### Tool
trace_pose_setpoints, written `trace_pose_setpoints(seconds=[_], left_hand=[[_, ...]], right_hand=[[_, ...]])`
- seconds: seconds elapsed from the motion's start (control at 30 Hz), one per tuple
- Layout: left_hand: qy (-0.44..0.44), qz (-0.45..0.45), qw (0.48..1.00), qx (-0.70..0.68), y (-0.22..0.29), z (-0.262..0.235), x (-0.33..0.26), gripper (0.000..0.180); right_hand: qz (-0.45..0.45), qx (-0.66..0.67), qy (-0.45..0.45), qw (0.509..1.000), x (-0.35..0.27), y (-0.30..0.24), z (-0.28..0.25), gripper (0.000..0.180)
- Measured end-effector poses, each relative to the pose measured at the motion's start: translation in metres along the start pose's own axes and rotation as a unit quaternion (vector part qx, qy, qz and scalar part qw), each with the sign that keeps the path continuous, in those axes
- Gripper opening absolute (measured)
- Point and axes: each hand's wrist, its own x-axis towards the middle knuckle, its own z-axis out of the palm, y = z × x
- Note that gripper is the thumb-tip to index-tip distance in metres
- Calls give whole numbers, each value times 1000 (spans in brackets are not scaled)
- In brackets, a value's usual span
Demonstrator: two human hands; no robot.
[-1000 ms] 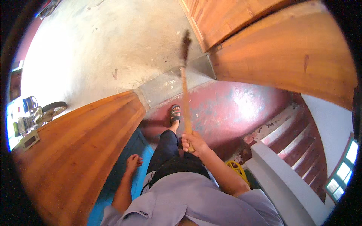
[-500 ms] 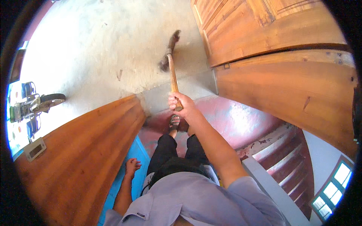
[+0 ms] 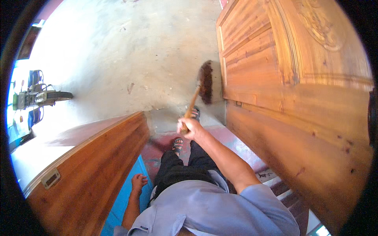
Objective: The person sweeps a concrete floor with a broom, moving debris into a dustpan. They sweep various areas including a room with stacked chairs, a garage area with a motorcycle, and a staircase. The person uses a dustpan to collect the swept debris.
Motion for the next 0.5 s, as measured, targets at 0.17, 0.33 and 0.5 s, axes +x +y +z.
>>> trace_pose_setpoints(seconds=[0.17,0.33,0.5], left_hand=[[5,-5,1000,-13,38,40,-17,27],[-8,-7,999,-48,52,61,-21,25],[0,-23,997,-69,36,63,-23,22]], right_hand=[[43,83,-92,991,-3,-92,69,13],[-33,-99,-9,995,-78,-87,51,12],[14,-81,120,989,-86,-66,20,10]])
